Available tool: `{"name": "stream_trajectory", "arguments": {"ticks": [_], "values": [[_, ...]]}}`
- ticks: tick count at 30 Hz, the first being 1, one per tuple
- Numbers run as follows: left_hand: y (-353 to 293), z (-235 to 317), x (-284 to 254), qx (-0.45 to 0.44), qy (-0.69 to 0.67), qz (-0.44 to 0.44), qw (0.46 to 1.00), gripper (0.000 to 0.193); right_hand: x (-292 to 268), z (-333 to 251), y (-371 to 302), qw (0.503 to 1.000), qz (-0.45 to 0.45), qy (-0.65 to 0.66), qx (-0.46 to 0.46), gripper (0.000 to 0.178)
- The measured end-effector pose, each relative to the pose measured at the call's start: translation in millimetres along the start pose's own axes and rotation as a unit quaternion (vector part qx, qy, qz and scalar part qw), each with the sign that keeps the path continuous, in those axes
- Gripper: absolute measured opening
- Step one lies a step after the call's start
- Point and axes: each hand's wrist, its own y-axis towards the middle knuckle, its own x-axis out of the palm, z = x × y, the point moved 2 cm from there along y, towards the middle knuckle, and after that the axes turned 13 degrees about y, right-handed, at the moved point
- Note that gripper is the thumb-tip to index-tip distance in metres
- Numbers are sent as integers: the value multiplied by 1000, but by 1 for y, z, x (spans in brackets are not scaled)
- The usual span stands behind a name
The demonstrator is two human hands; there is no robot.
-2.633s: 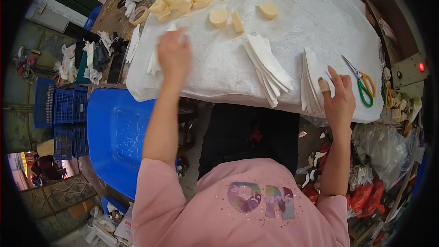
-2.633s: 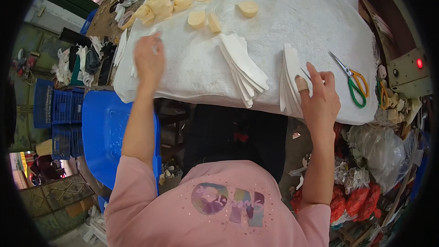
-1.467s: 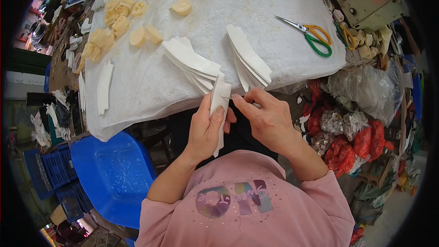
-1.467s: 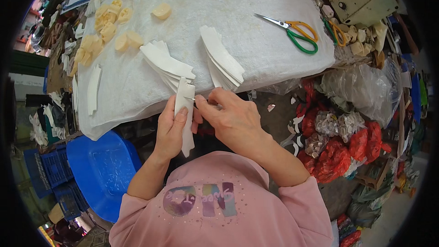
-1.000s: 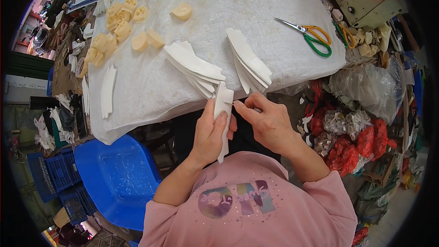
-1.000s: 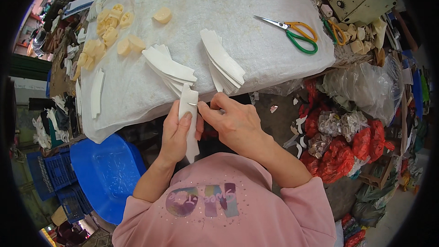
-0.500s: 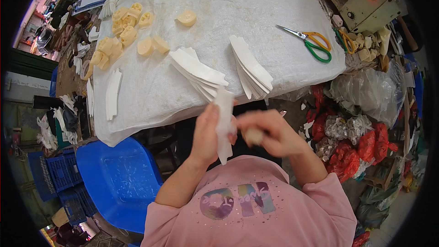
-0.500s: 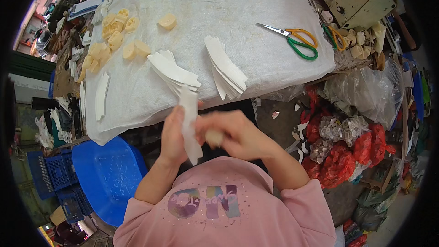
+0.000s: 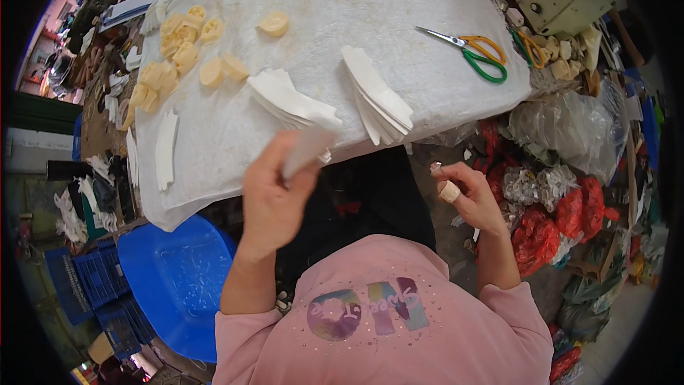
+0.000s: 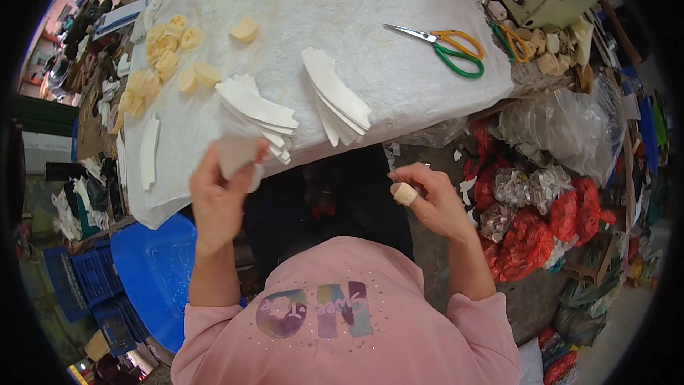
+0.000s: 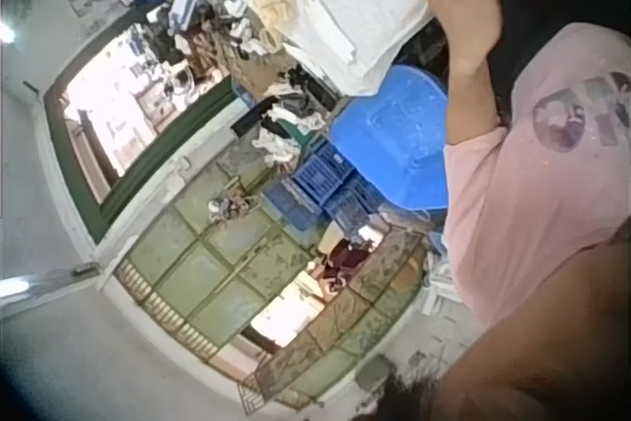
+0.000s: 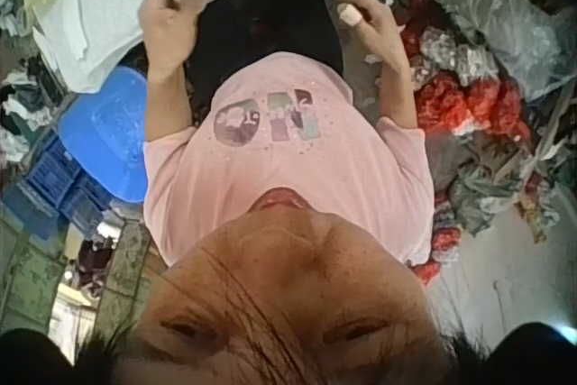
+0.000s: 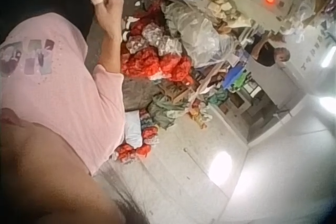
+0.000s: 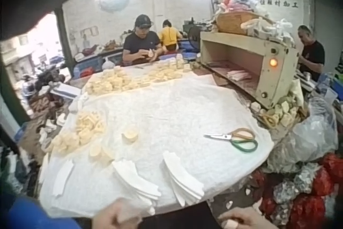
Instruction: Manually assemble and align shoe padding or reinforcement components into stacks.
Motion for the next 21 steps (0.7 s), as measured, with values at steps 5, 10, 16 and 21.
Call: {"name": "stream_trajectory", "arguments": {"ticks": [5,10,16,21], "values": [[-13,2,50,120,33,-47,991,23,60,-36,21,948,58,296,-104,61],[-18,2,74,-136,-355,-112,918,35,76,-46,40,965,79,16,-251,24],[-24,-7,91,-252,-472,-89,840,32,65,-28,28,971,106,-18,-212,16],[-13,-11,74,-257,-492,-31,831,31,25,-3,13,967,226,83,-82,13]]}}
